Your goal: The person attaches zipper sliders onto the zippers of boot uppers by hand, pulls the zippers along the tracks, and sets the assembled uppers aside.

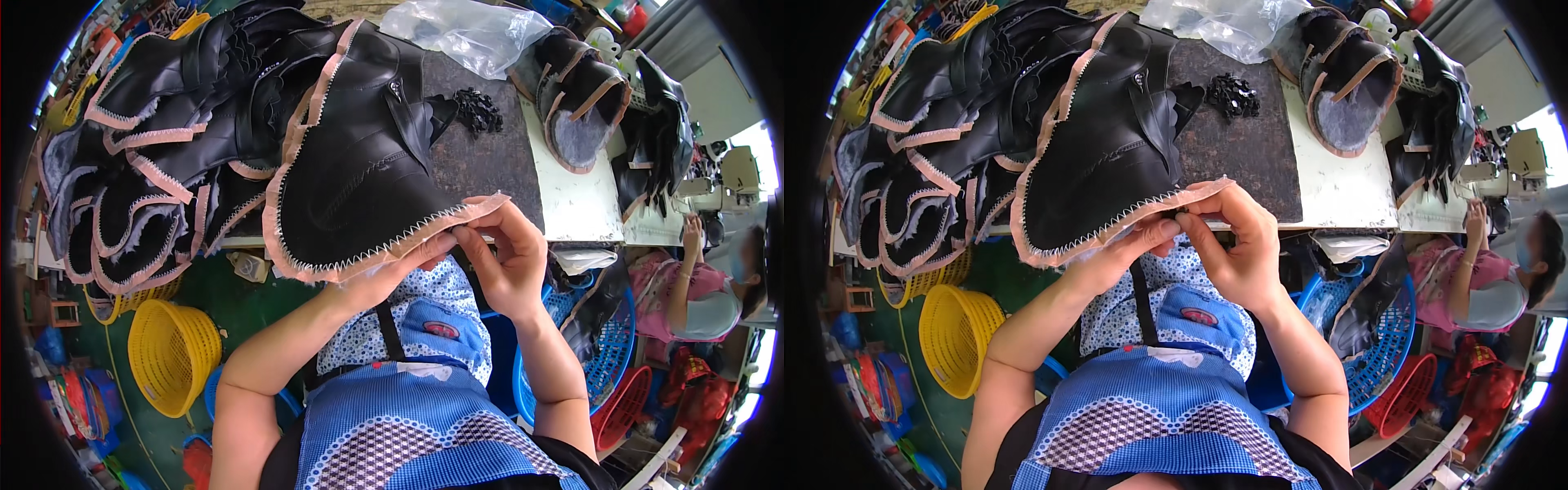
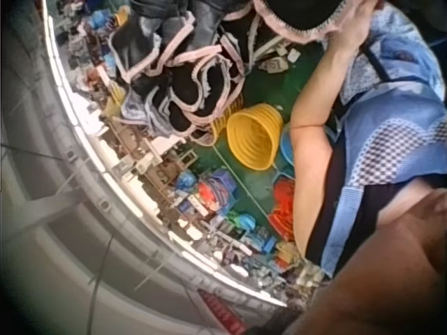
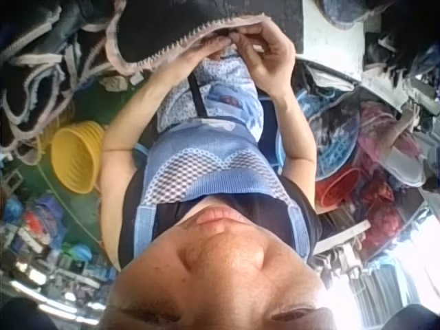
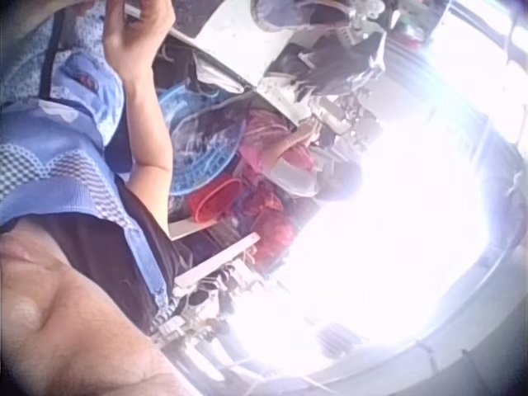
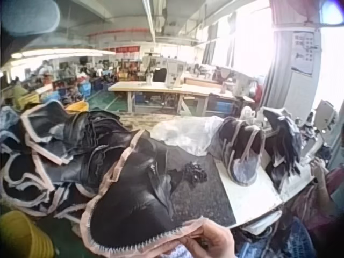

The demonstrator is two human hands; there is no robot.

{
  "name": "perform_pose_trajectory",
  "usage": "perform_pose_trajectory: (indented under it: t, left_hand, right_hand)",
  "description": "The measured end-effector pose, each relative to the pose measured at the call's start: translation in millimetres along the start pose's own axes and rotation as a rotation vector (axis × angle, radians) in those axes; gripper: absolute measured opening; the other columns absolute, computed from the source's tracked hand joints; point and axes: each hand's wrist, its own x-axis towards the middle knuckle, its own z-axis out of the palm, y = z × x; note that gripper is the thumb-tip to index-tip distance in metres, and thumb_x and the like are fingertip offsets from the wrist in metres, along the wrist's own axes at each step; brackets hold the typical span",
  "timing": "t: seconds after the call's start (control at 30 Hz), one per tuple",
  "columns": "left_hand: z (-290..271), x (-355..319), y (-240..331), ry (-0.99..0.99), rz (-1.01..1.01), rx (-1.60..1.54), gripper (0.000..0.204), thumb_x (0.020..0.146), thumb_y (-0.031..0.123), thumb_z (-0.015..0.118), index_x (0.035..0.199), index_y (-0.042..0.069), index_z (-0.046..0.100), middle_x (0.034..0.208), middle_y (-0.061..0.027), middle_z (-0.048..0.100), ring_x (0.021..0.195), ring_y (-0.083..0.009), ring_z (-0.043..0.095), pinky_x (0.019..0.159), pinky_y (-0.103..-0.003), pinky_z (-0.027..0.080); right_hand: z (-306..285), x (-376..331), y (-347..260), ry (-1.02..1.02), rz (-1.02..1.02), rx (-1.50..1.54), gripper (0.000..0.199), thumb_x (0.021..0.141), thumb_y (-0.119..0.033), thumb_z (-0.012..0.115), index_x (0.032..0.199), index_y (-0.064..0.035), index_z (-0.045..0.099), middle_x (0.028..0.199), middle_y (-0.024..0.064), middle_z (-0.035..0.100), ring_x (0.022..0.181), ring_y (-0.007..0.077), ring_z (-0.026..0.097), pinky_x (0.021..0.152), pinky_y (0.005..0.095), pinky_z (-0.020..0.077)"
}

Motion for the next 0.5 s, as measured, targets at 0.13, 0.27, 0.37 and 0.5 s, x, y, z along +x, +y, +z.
perform_pose_trajectory:
  t: [0.13,0.27,0.37,0.5]
  left_hand:
    - [3,6,27,0.136,0.061,-0.093,0.026,0.093,0.024,0.066,0.112,0.006,0.069,0.084,-0.0016,0.067,0.083,-0.0083,0.063,0.08,-0.022,0.049]
    - [-46,28,131,-0.05,0.441,-0.104,0.016,0.091,0.015,0.067,0.105,0.008,0.071,0.097,-0.0101,0.072,0.103,-0.0211,0.066,0.099,-0.036,0.048]
    - [-36,39,213,-0.249,0.669,-0.046,0.023,0.097,0.031,0.056,0.105,0.013,0.067,0.127,-0.0191,0.06,0.128,-0.0327,0.051,0.113,-0.052,0.03]
    - [-12,23,281,-0.045,1.062,0.21,0.045,0.099,0.058,0.038,0.106,0.024,0.067,0.145,-0.016,0.047,0.135,-0.0385,0.041,0.114,-0.065,0.016]
  right_hand:
    - [-6,16,-15,-0.047,-0.043,0.189,0.015,0.088,0.001,0.067,0.102,0.0037,0.062,0.107,0.0099,0.062,0.099,0.0154,0.062,0.085,0.027,0.0512]
    - [-28,54,-32,0.052,0.133,0.271,0.032,0.089,-0.006,0.069,0.117,0.001,0.056,0.108,0.008,0.061,0.1,0.0142,0.06,0.088,0.0272,0.0497]
    - [-53,91,-20,0.114,0.066,0.097,0.067,0.082,-0.019,0.079,0.135,-0.0021,0.042,0.124,0.0137,0.055,0.113,0.0207,0.056,0.094,0.0328,0.0486]
    - [-85,135,-22,0.194,-0.051,-0.026,0.112,0.068,-0.039,0.088,0.149,-0.0046,0.019,0.147,0.0237,0.033,0.137,0.0361,0.034,0.113,0.0465,0.0312]
